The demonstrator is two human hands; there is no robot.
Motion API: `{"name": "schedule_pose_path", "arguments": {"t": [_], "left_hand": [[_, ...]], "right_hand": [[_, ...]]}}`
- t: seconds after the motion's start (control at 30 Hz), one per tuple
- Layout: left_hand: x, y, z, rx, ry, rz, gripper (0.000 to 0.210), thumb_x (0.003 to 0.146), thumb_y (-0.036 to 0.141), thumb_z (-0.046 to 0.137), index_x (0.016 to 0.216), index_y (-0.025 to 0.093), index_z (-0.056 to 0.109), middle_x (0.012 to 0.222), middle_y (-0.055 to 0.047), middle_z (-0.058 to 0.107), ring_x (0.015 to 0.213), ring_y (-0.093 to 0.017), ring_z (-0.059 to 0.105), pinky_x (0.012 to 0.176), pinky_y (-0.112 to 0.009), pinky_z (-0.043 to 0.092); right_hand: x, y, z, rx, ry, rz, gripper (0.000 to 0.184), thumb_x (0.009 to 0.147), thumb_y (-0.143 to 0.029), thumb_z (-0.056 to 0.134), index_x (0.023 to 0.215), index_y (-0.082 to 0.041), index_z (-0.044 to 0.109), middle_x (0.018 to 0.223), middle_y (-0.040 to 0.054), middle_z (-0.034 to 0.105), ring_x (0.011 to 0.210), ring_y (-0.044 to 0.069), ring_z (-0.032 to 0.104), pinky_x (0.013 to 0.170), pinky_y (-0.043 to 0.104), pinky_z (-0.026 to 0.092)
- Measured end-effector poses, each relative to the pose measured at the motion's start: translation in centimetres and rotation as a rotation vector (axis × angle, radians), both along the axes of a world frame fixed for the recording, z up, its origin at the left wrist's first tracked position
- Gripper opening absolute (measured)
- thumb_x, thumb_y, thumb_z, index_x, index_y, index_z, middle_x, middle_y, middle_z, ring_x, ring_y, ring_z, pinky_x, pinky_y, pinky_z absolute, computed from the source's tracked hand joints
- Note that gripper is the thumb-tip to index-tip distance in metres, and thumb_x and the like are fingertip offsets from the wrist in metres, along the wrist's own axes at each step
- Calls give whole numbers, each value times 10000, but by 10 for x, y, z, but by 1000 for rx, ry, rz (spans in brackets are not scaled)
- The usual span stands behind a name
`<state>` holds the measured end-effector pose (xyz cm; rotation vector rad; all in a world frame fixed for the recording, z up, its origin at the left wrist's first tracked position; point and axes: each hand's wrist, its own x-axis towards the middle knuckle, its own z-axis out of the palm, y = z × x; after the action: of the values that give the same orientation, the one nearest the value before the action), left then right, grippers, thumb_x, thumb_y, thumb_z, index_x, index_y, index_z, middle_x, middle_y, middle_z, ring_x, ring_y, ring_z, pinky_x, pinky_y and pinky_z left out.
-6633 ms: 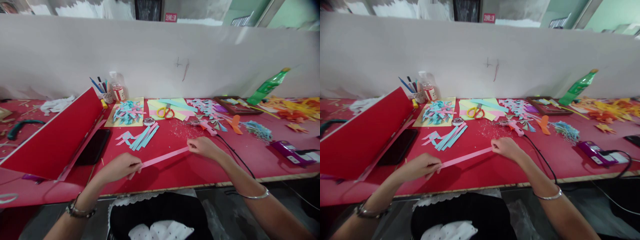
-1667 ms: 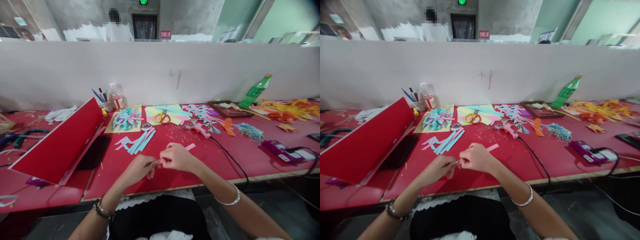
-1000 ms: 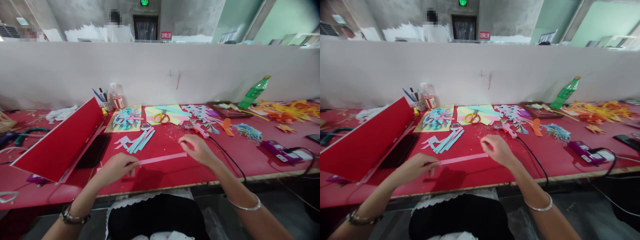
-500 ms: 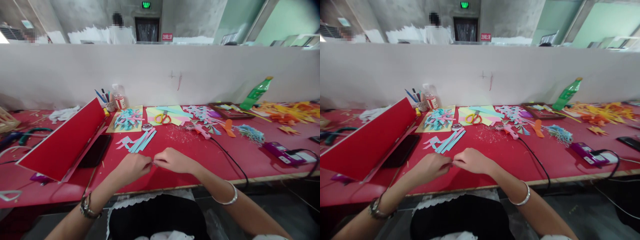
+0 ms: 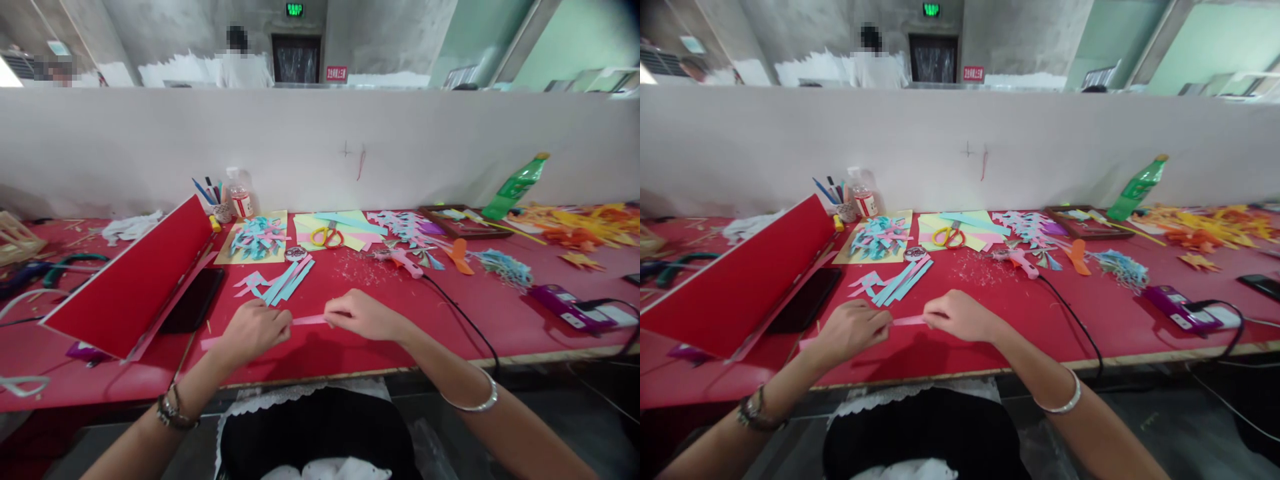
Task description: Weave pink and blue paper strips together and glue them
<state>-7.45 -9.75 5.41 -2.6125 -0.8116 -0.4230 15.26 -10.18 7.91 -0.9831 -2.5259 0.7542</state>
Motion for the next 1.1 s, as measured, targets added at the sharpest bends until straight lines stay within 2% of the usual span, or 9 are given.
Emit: {"name": "schedule_pose_path", "arguments": {"t": [0.23, 0.3, 0.37, 0.43, 0.57, 0.63, 0.8, 0.97, 1.1], "left_hand": [[-54, 8, -2, -69, 41, 54, 219, 775, 165, 379, 597, 182, 505, 433, 33, 476, 411, -85, 402, 503, -225, 288], [-71, 12, -3, -161, 15, 152, 218, 764, 186, 390, 575, 179, 500, 440, 34, 465, 416, -83, 390, 501, -219, 292], [-79, 15, -3, -260, -95, 341, 223, 758, 199, 378, 573, 171, 501, 429, 35, 428, 428, -86, 378, 480, -212, 279], [-74, 17, -4, -484, -278, 426, 233, 786, 242, 349, 649, 162, 520, 496, 32, 458, 474, -82, 401, 496, -199, 304], [-30, 15, -7, -1250, -548, 96, 343, 787, 382, 385, 1026, 160, 491, 720, 3, 531, 575, -92, 482, 582, -221, 400], [-5, 14, -9, -1432, -672, -73, 437, 775, 429, 399, 1113, 157, 453, 774, -20, 532, 572, -98, 491, 598, -247, 415], [27, 21, -7, -1360, -1037, 16, 436, 839, 412, 272, 1021, 130, 550, 617, -5, 493, 522, -99, 461, 568, -248, 400], [9, 47, -13, -1212, -1172, 97, 438, 826, 427, 300, 898, 123, 607, 533, 12, 468, 433, -88, 425, 466, -231, 359], [-8, 61, -12, -1236, -1130, 134, 394, 787, 431, 383, 914, 134, 610, 612, -12, 555, 439, -94, 465, 463, -234, 378]], "right_hand": [[58, -4, 0, -93, 35, -148, 267, 809, -262, 385, 597, -137, 487, 553, -29, 467, 531, 70, 420, 544, 192, 286], [75, -6, 0, -124, 63, -262, 274, 804, -307, 401, 599, -142, 477, 520, -36, 431, 496, 68, 387, 505, 198, 270], [86, -6, -2, -193, 127, -362, 285, 805, -352, 396, 630, -144, 485, 479, -50, 376, 442, 63, 331, 449, 203, 236], [85, -6, -9, -261, 240, -394, 313, 810, -395, 377, 664, -144, 493, 459, -58, 350, 417, 60, 303, 427, 203, 221], [50, -6, -30, -384, 471, -371, 341, 820, -430, 349, 704, -145, 497, 429, -67, 349, 387, 50, 300, 413, 193, 227], [30, -8, -40, -476, 470, -306, 326, 820, -420, 362, 727, -142, 504, 431, -70, 360, 380, 41, 300, 410, 184, 232], [16, -10, -51, -606, 413, -197, 300, 825, -392, 370, 738, -142, 511, 429, -71, 390, 368, 32, 326, 396, 159, 261], [32, -21, -51, -801, 309, -140, 312, 818, -405, 367, 684, -146, 477, 454, -57, 441, 342, 32, 371, 360, 145, 288], [42, -33, -42, -965, 148, 100, 307, 805, -377, 406, 651, -132, 509, 437, -48, 440, 345, 38, 383, 381, 158, 319]]}}
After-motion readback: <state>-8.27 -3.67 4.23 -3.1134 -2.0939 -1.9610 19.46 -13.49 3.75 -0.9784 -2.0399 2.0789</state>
